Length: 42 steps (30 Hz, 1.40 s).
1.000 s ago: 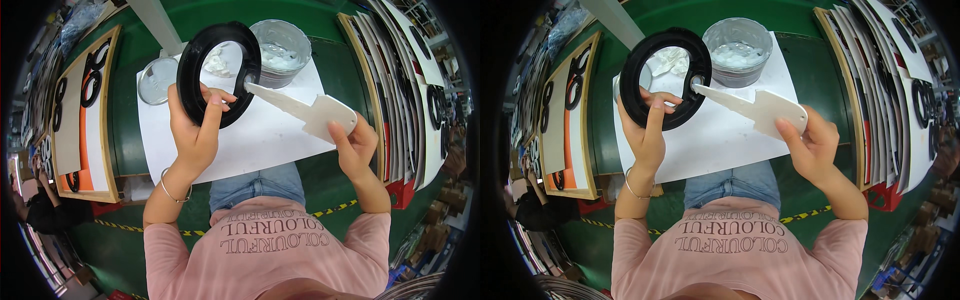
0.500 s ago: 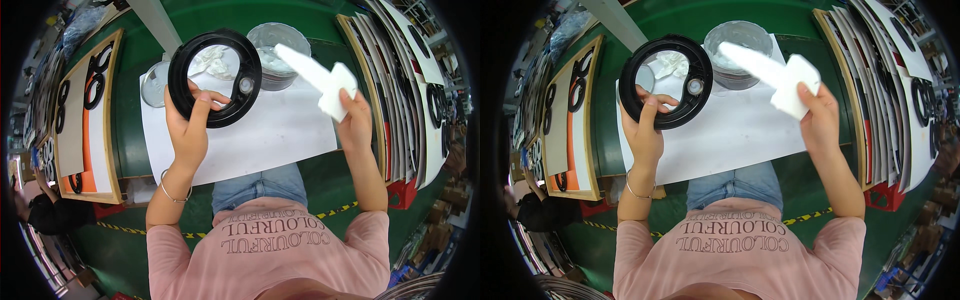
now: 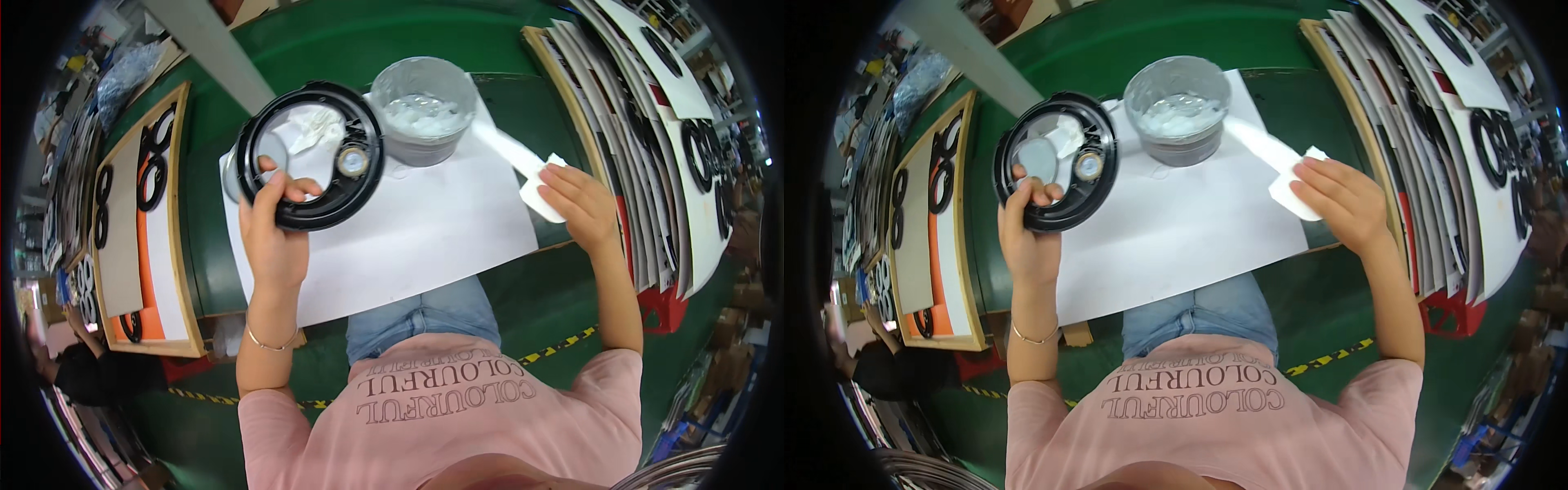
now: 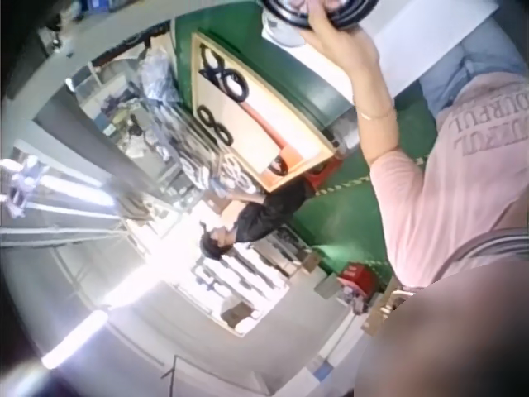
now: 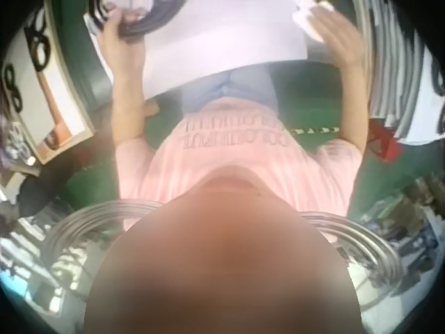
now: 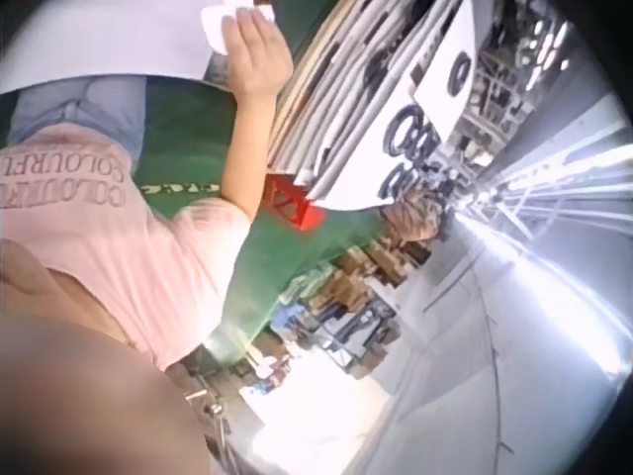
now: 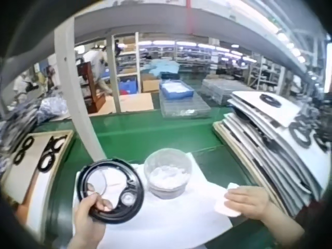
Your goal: Wiping the inner rims of black circular components with a cloth and applicator tool dipped in liquid.
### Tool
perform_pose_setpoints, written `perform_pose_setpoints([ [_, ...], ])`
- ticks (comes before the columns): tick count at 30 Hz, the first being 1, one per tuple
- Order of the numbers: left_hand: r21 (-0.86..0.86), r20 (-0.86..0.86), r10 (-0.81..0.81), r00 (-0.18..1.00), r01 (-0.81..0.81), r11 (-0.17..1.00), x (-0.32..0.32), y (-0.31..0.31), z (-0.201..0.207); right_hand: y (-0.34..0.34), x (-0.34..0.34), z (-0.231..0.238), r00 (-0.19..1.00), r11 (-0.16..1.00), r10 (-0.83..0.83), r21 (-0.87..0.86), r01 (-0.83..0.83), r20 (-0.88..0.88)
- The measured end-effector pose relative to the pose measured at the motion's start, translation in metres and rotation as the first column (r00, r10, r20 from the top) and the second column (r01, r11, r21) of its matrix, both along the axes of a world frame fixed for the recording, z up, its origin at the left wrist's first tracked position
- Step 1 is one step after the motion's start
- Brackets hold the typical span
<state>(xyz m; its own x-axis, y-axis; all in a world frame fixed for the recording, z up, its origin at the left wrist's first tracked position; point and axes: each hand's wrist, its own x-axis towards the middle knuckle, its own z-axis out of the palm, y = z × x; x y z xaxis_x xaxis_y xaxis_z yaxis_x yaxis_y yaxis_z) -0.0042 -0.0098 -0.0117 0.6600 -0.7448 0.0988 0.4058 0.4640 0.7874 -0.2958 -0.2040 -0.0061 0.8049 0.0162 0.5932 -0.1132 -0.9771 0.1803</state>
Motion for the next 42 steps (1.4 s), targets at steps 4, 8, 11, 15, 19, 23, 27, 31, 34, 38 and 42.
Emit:
perform_pose_setpoints([
  [4,0.023,-0.073,0.040,0.996,-0.039,0.999,-0.014,-0.021,0.010,-0.025,-0.023,-0.017,0.860,0.844,-0.232,0.534,-0.055,0.455],
  [8,0.085,-0.066,-0.098,0.993,0.104,0.991,-0.050,-0.055,0.019,-0.062,0.042,-0.042,0.539,0.308,-0.691,0.870,-0.384,0.482],
  [11,0.119,-0.023,-0.231,0.973,0.232,0.966,-0.083,-0.085,0.052,-0.105,0.078,-0.052,0.529,0.638,-0.478,0.691,-0.340,0.701],
  [15,0.211,0.067,-0.395,0.916,0.374,0.903,-0.122,-0.140,0.070,-0.118,0.090,-0.086,0.663,0.796,-0.314,0.569,-0.207,0.680],
  [19,0.206,0.130,-0.514,0.848,0.484,0.851,-0.163,-0.206,0.082,-0.120,0.096,-0.084,0.696,0.747,-0.105,0.518,-0.417,0.710],
  [23,0.206,0.136,-0.657,0.741,0.628,0.751,-0.238,-0.275,0.103,-0.139,0.098,-0.127,0.821,0.763,-0.212,0.615,-0.200,0.530],
  [27,0.205,0.112,-0.806,0.581,0.780,0.591,-0.293,-0.304,0.106,-0.138,0.105,-0.129,0.869,0.520,-0.020,0.748,-0.413,0.494],
  [31,0.299,0.122,-0.944,0.307,0.895,0.330,-0.368,-0.287,0.128,-0.112,0.090,-0.096,0.686,0.543,0.056,0.554,-0.631,0.726],
  [34,0.344,0.124,-0.984,0.131,0.924,0.166,-0.432,-0.301,0.105,-0.119,0.051,-0.123,0.701,0.573,-0.049,0.595,-0.564,0.711],
  [38,0.440,0.219,-0.956,0.195,0.855,0.275,-0.449,-0.307,0.105,-0.109,0.052,-0.117,0.683,0.600,-0.059,0.573,-0.559,0.728],
  [42,0.551,0.305,-0.938,0.163,0.774,0.314,-0.450,-0.303,0.105,-0.106,0.046,-0.114,0.671,0.633,-0.082,0.559,-0.536,0.737],
])
